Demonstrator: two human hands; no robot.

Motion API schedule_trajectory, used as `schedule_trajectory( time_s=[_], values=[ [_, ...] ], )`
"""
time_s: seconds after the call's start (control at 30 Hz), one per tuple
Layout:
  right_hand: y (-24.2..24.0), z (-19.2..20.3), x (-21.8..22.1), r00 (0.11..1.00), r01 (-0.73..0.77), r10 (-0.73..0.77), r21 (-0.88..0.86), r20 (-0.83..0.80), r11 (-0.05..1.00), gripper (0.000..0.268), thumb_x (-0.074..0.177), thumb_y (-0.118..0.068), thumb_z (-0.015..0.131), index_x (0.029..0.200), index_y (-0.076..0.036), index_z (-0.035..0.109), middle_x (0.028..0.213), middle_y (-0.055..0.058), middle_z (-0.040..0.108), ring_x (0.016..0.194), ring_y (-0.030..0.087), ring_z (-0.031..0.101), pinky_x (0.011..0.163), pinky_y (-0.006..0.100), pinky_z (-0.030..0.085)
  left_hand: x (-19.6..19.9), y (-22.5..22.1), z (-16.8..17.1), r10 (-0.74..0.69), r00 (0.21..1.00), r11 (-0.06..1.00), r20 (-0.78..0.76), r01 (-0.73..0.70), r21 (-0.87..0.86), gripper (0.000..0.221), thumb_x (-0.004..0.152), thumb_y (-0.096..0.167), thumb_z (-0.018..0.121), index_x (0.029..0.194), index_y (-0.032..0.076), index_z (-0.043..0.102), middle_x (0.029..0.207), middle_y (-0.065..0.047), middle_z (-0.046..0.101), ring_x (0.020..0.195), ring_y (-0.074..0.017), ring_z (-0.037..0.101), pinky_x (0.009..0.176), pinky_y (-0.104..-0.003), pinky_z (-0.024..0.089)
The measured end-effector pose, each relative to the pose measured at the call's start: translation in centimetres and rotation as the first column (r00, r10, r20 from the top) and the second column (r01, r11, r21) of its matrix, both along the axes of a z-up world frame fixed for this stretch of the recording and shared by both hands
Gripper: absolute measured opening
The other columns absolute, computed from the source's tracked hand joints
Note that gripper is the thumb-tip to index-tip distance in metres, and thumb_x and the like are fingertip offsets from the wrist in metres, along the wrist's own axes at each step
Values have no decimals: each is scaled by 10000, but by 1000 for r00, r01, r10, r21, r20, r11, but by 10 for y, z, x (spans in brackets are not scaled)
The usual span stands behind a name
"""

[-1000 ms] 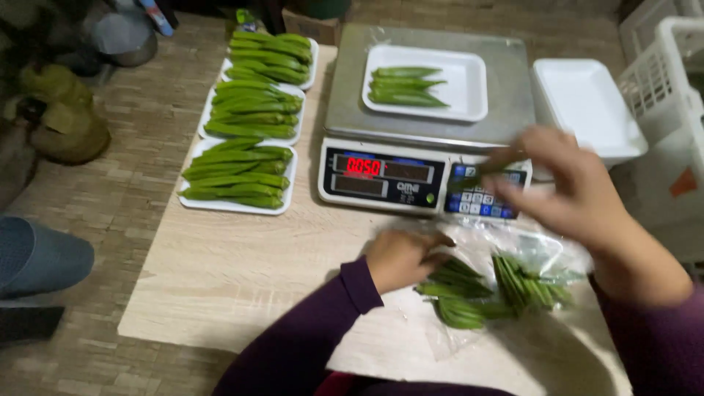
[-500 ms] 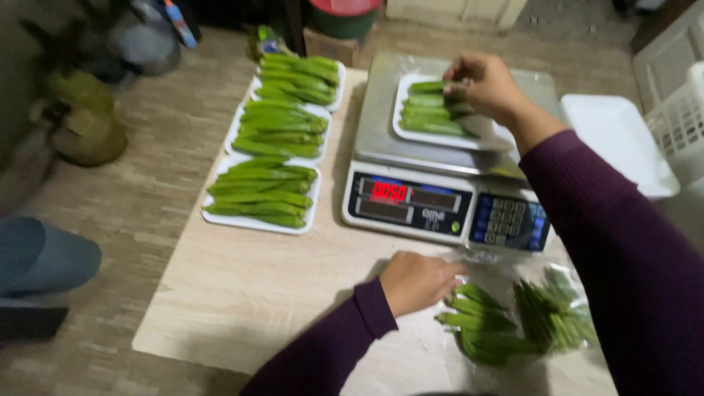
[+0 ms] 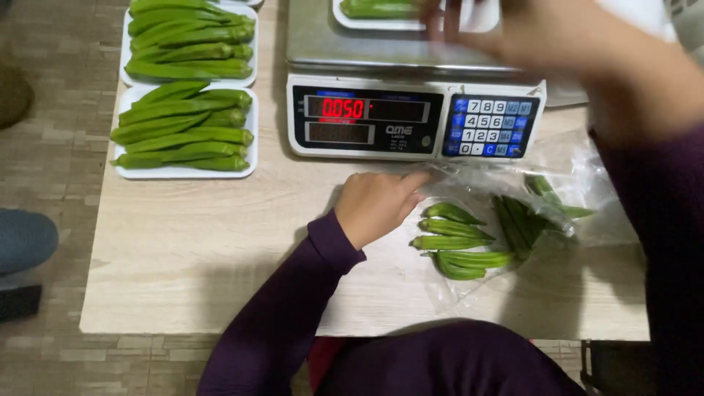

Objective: Weighing okra pods on a digital scale and placing them into plastic bags for packaging.

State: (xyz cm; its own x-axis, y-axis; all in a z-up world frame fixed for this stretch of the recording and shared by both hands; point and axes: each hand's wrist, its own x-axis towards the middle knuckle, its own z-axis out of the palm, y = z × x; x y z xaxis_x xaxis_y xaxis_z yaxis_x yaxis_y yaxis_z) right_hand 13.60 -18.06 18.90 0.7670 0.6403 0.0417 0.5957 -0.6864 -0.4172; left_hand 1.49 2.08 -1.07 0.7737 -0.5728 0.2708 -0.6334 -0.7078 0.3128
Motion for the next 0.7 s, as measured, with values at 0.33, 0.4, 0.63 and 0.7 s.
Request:
schedule_trajectory(
  time_s=[0.33, 0.4, 0.63, 0.7],
  values=[
    [-59, -96, -148, 977, -189, 125, -437, -170, 879, 259, 905, -425, 667, 1122, -309, 746, 919, -82, 774, 1029, 170, 661, 1068, 525, 284, -5, -7, 24, -126, 933, 992, -338, 129, -13, 235, 983, 448, 582, 984, 263, 725, 797, 73, 763, 661, -227, 694, 465, -418, 476],
    [-73, -113, -158, 995, 14, 58, -674, 84, 738, 140, 879, -391, 635, 811, -287, 700, 841, -141, 735, 956, 247, 622, 1101, 655, 352, -6, -7, 24, -114, 911, 992, -396, 128, 10, 213, 977, 432, 590, 887, 255, 666, 703, 75, 714, 623, -210, 668, 466, -407, 437],
    [-76, -142, -197, 992, -102, 130, -602, 3, 792, 348, 740, -519, 784, 913, -224, 718, 903, -72, 699, 1003, 256, 553, 1088, 728, 319, -13, -8, 39, -138, 832, 962, -538, 241, 125, 297, 798, 542, 788, 921, 289, 695, 791, 82, 726, 750, -194, 671, 607, -400, 476],
    [-74, -150, -205, 982, -43, 142, -579, 127, 814, 296, 760, -455, 753, 898, -196, 709, 813, -48, 673, 958, 277, 557, 1084, 734, 324, -14, -11, 31, -199, 838, 959, -509, 273, 74, 252, 839, 455, 808, 904, 252, 673, 773, 69, 717, 723, -194, 670, 576, -393, 480]
  ],
)
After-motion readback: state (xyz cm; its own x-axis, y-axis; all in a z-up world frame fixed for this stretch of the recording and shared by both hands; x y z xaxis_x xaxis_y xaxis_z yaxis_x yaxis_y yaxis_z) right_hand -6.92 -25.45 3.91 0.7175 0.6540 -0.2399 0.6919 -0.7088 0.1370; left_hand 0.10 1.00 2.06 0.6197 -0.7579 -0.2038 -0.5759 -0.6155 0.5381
